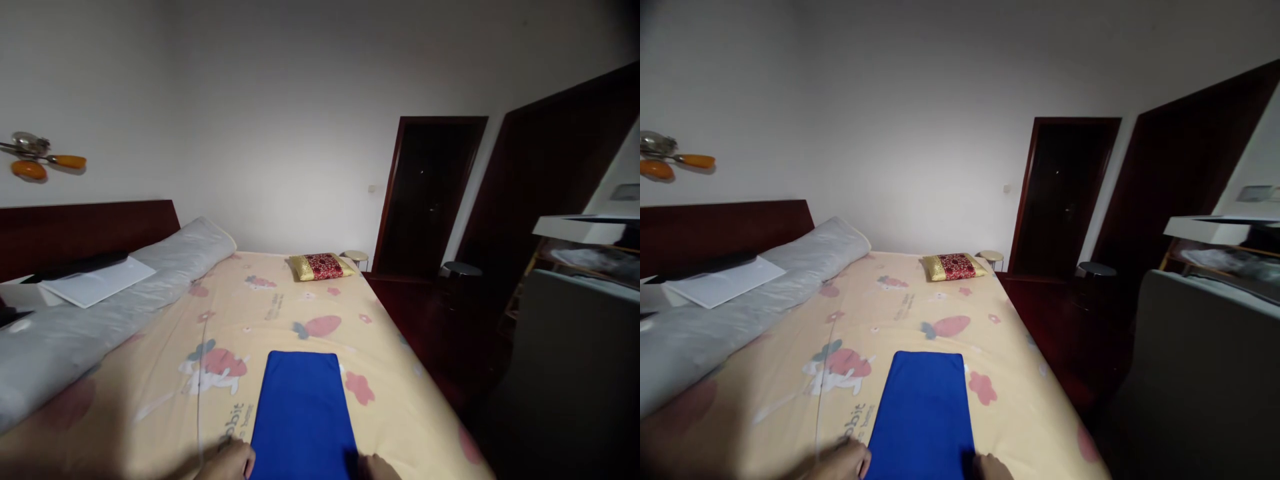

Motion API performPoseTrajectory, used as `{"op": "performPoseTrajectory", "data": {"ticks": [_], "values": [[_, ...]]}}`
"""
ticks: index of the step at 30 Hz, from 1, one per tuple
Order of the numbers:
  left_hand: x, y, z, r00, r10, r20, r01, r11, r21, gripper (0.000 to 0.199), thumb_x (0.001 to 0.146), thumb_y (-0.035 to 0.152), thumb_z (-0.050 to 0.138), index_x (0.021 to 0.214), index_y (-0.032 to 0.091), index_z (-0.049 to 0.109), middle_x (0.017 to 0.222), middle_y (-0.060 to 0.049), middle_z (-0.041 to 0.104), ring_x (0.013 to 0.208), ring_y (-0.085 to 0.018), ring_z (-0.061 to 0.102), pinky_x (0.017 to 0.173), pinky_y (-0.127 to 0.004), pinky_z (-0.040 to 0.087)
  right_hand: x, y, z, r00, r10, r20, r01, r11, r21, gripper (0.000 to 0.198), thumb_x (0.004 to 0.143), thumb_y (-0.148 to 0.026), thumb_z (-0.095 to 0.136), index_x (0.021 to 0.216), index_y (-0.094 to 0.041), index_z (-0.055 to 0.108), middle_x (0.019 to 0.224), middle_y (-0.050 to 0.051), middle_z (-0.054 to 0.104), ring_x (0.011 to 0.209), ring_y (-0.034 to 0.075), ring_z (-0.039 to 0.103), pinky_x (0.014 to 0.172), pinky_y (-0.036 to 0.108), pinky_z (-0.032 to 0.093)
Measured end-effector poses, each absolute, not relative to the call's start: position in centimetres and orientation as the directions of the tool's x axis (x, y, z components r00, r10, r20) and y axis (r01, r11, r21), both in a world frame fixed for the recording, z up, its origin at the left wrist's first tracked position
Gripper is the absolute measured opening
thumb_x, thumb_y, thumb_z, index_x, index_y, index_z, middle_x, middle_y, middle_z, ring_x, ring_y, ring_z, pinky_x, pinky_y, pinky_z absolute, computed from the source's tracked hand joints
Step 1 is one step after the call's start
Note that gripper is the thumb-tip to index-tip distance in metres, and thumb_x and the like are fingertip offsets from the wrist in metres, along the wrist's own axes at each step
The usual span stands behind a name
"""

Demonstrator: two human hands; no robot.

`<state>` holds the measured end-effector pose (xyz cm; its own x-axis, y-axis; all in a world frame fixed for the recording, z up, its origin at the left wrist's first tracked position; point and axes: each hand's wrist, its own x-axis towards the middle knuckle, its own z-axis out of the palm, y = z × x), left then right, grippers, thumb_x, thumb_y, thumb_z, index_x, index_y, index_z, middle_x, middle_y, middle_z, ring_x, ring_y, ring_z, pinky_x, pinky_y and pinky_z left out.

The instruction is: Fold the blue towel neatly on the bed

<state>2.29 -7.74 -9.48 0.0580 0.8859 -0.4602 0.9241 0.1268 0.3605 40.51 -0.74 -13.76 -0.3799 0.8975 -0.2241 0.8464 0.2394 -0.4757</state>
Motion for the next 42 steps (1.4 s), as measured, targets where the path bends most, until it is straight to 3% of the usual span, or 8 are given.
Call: {"op": "performPoseTrajectory", "data": {"ticks": [9,14,18,22,26,34,38,42], "values": [[2.0,-7.8,-9.8,0.083,0.871,-0.485,0.951,0.077,0.300,0.016,0.053,0.014,0.071,0.062,0.025,0.065,0.057,0.010,0.057,0.066,-0.013,0.059,0.069,-0.024,0.046,41.2,-1.4,-14.0,-0.396,0.876,-0.275,0.882,0.280,-0.380,0.030,0.054,-0.009,0.050,0.074,-0.023,0.068,0.074,0.001,0.072,0.072,0.020,0.065,0.061,0.028,0.038],[2.3,-7.3,-8.5,0.131,0.918,-0.373,0.968,-0.038,0.247,0.016,0.055,0.035,0.077,0.062,0.024,0.067,0.064,0.004,0.069,0.071,-0.020,0.066,0.073,-0.031,0.051,40.9,0.0,-12.8,-0.375,0.879,-0.294,0.897,0.264,-0.355,0.015,0.054,-0.014,0.059,0.062,-0.024,0.068,0.068,0.003,0.072,0.066,0.023,0.067,0.053,0.029,0.042],[4.8,-4.5,-8.1,0.174,0.974,-0.148,0.969,-0.142,0.202,0.033,0.088,0.035,0.040,0.099,0.025,0.070,0.109,-0.006,0.073,0.107,-0.024,0.064,0.099,-0.041,0.045,37.7,1.6,-11.5,-0.307,0.943,-0.124,0.919,0.261,-0.295,0.042,0.077,-0.015,0.041,0.106,-0.016,0.070,0.107,0.016,0.073,0.098,0.029,0.068,0.085,0.040,0.050],[9.5,-1.3,-12.6,0.103,0.994,0.025,0.980,-0.105,0.170,0.058,0.085,0.015,0.028,0.140,0.023,0.046,0.145,-0.008,0.054,0.133,-0.021,0.048,0.111,-0.041,0.037,31.3,1.6,-14.4,-0.346,0.938,-0.010,0.893,0.326,-0.309,0.059,0.082,-0.013,0.033,0.138,-0.020,0.050,0.146,0.009,0.050,0.133,0.024,0.048,0.108,0.040,0.041],[13.0,-1.0,-19.8,0.136,0.974,0.179,0.982,-0.157,0.108,0.068,0.078,0.016,0.037,0.142,0.039,0.037,0.143,0.004,0.055,0.131,-0.022,0.052,0.107,-0.044,0.045,26.3,1.0,-22.5,-0.404,0.896,0.182,0.844,0.442,-0.303,0.057,0.081,-0.017,0.041,0.135,-0.031,0.052,0.142,0.001,0.049,0.129,0.023,0.050,0.102,0.039,0.050],[12.9,-2.1,-28.1,0.033,0.916,0.400,0.999,-0.032,-0.009,0.064,0.083,0.009,0.031,0.140,0.038,0.037,0.142,0.005,0.052,0.128,-0.015,0.053,0.104,-0.036,0.048,24.6,0.6,-30.9,-0.300,0.782,0.546,0.881,0.446,-0.156,0.045,0.087,-0.029,0.045,0.130,-0.033,0.057,0.133,0.000,0.057,0.119,0.024,0.060,0.093,0.039,0.055],[11.6,-1.6,-29.2,0.145,0.933,0.330,0.989,-0.147,-0.020,0.064,0.084,0.010,0.032,0.142,0.038,0.030,0.143,0.004,0.050,0.128,-0.014,0.054,0.100,-0.033,0.051,24.8,0.4,-30.9,-0.297,0.745,0.597,0.883,0.453,-0.126,0.045,0.087,-0.029,0.045,0.130,-0.033,0.057,0.133,0.000,0.059,0.117,0.023,0.062,0.092,0.038,0.053],[11.6,-1.8,-27.3,0.134,0.969,0.208,0.988,-0.148,0.052,0.063,0.085,0.011,0.031,0.143,0.036,0.021,0.149,0.001,0.041,0.134,-0.019,0.047,0.106,-0.040,0.047,24.8,0.1,-30.2,-0.325,0.805,0.497,0.874,0.456,-0.167,0.046,0.088,-0.031,0.045,0.133,-0.035,0.053,0.137,0.000,0.056,0.121,0.026,0.059,0.095,0.043,0.050]]}}
